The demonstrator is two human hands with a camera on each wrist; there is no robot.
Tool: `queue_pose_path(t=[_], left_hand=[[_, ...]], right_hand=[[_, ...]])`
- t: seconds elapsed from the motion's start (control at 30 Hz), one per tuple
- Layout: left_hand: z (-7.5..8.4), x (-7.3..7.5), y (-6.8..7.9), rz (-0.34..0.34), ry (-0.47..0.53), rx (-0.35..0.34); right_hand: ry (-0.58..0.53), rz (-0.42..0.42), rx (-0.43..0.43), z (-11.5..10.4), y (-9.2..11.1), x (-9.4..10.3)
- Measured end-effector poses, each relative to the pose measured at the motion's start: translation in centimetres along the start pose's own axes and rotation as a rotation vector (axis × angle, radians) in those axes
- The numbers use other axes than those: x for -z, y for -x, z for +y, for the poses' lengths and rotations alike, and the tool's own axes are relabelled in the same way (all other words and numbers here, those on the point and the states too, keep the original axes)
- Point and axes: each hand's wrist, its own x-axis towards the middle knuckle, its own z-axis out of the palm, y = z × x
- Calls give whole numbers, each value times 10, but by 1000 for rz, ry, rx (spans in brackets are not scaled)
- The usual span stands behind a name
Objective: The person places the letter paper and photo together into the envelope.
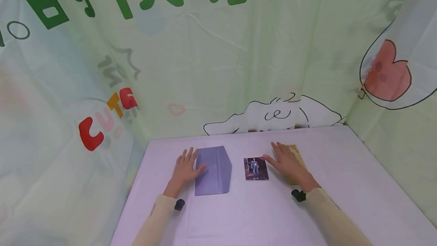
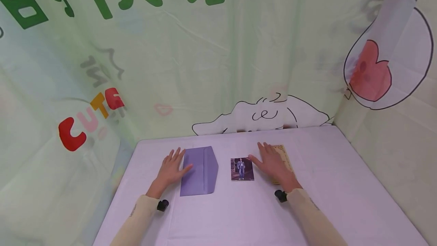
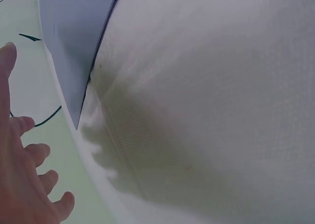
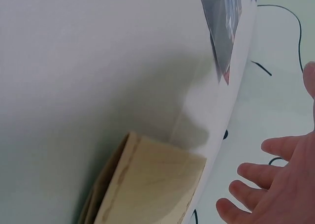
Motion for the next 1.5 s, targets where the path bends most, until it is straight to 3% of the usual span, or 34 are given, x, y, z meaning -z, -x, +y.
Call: queue_pose_path(t=[0.43,0.9,1.03,1.37,1.5], left_hand=[[4,-9,-2,0,9,-36],[14,-10,0,-29,17,-52],[17,-9,1,-51,18,-73],[30,-15,-3,-78,-7,-161],[36,-19,-6,-75,-18,-198]], right_hand=[[22,5,86,-33,-3,-12],[10,-63,154,-69,-8,-31],[17,-65,223,-83,-11,-38],[86,-52,551,-123,-17,-57],[120,-72,595,-132,-20,-60]])
